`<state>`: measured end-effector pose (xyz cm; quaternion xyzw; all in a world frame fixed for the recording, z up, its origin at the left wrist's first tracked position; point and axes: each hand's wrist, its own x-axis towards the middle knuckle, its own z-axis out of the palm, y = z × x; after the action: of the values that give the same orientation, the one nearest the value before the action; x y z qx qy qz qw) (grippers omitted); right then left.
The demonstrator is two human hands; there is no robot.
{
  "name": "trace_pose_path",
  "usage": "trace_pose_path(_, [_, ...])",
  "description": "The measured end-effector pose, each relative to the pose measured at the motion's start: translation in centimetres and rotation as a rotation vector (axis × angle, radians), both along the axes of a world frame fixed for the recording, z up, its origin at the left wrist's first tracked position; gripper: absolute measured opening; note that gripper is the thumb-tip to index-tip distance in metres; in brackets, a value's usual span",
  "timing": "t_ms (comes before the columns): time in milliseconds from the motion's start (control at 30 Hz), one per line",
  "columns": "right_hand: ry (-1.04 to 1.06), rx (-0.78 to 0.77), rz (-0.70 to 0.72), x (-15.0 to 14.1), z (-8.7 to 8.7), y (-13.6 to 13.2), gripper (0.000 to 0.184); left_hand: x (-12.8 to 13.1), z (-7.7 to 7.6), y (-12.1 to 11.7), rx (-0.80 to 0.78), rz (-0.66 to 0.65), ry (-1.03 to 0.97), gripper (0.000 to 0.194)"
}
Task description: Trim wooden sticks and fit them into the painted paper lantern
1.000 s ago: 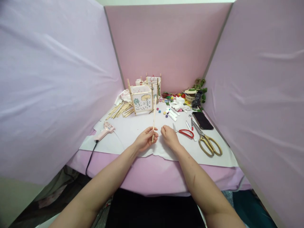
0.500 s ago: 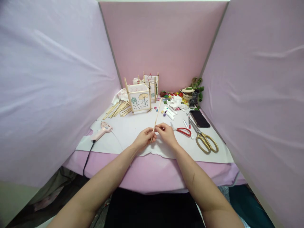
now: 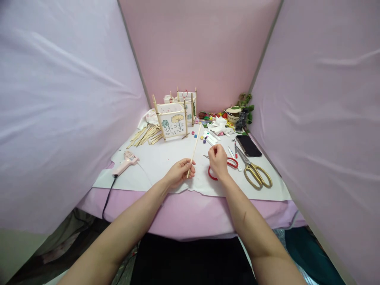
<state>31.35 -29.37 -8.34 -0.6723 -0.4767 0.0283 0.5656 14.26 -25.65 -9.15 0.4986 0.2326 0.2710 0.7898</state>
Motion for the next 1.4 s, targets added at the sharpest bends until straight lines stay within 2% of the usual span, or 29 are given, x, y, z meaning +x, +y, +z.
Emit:
trace_pose_path(100, [0.06, -0.119, 0.195, -0.2, 0.0, -0.3, 0.019, -0.3, 0.0, 0.2, -0.075, -0.039, -0.03, 0.025])
trace_pose_path(200, [0.087, -0.198, 0.295, -1.0, -0.2, -0.3, 0.032, -0.4, -0.2, 0.4, -0.098, -0.071, -0.053, 0.026])
trace_pose_path(400, [0.502, -0.233, 0.589, -1.7, -0.2, 0.0, 0.03, -0.4, -0.2, 0.3, -0.121, -0.135, -0.041, 0.023])
trace_pose_path(533, [0.574, -0.129, 0.546, -1.4, -0.3, 0.0, 0.026, -0.6, 0.0, 0.3, -0.158, -0.131, 0.026, 0.036])
trace_pose_path(667, [0.567, -0.105, 0.479, -1.0, -0.1, -0.1, 0.027, -0.7, -0.1, 0.4, -0.045, -0.155, 0.068, 0.028])
trace_pose_path(733, [0.576, -0.106, 0.498, -1.1, -0.1, -0.1, 0.032, -0.6, -0.2, 0.5, -0.006, -0.13, 0.073, 0.027])
trace_pose_path(833, [0.574, -0.174, 0.56, -1.3, -0.2, -0.1, 0.037, -0.4, -0.3, 0.7, 0.018, -0.016, 0.057, 0.03])
trace_pose_path(933, [0.487, -0.259, 0.593, -1.7, -0.3, -0.2, 0.029, -0.2, -0.4, 0.8, 0.05, 0.051, 0.044, 0.032])
trace_pose_path(1100, [0.365, -0.223, 0.645, -2.1, 0.2, -0.6, 0.02, 0.1, -0.7, 0.7, 0.157, 0.101, 0.12, 0.029])
trace_pose_path(1233, [0.39, -0.239, 0.675, -2.2, 0.5, -0.8, 0.018, 0.2, -0.7, 0.4, 0.272, 0.123, 0.155, 0.027])
trace_pose_path(1400, [0.397, -0.21, 0.705, -2.4, 0.2, -0.6, 0.011, 0.4, -0.4, -0.1, 0.336, 0.148, 0.165, 0.02])
